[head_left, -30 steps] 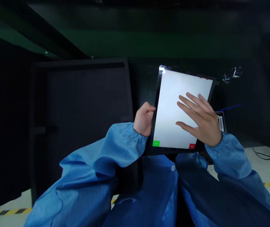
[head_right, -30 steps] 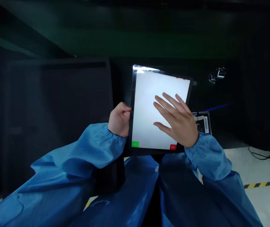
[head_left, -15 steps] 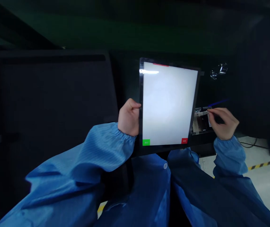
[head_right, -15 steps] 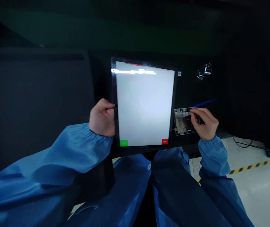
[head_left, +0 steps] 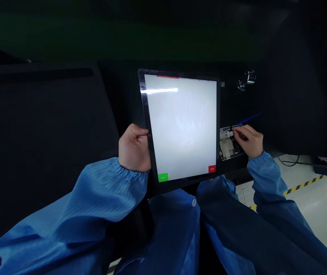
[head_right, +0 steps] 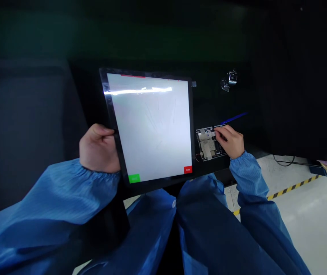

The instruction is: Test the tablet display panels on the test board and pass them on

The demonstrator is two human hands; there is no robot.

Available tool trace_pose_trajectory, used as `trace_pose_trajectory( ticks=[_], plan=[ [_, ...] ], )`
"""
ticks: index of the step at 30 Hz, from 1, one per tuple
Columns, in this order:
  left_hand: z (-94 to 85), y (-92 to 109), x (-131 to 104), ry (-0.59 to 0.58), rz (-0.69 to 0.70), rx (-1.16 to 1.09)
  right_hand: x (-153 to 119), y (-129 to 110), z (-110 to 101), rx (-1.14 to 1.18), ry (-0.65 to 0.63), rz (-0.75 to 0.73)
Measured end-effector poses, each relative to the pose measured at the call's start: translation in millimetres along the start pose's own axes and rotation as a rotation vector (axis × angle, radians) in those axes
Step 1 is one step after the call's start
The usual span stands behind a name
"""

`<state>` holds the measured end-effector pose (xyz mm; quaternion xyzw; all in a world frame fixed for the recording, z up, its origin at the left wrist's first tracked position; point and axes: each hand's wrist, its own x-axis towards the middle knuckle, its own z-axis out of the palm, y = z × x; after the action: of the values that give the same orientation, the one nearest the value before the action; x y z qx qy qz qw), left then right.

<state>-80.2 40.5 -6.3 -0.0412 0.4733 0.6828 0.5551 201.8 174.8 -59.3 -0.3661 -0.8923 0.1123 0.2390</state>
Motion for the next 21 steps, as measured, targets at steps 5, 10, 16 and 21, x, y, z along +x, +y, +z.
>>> trace_pose_trajectory(
  ticks=[5, 10, 16, 21],
  plan=[
    [-0.9, -0.5, 0.7, -0.002, 0.011, 0.049, 2.4, -0.4, -3.0, -0.021, -0.048, 0.018],
    [-3.0, -1.3, 1.3, 0.007, 0.032, 0.109, 2.7, -25.2, -7.5, 0.142, -0.029, 0.092],
    [-17.1, -8.1, 11.4, -0.007, 0.114, 0.189, 7.8, -56.2, -2.5, 0.160, -0.331, 0.169],
    [-14.3, -6.2, 12.0, 0.036, 0.165, 0.207, 24.1, -67.6, -1.2, -0.068, -0.517, 0.253]
  ],
)
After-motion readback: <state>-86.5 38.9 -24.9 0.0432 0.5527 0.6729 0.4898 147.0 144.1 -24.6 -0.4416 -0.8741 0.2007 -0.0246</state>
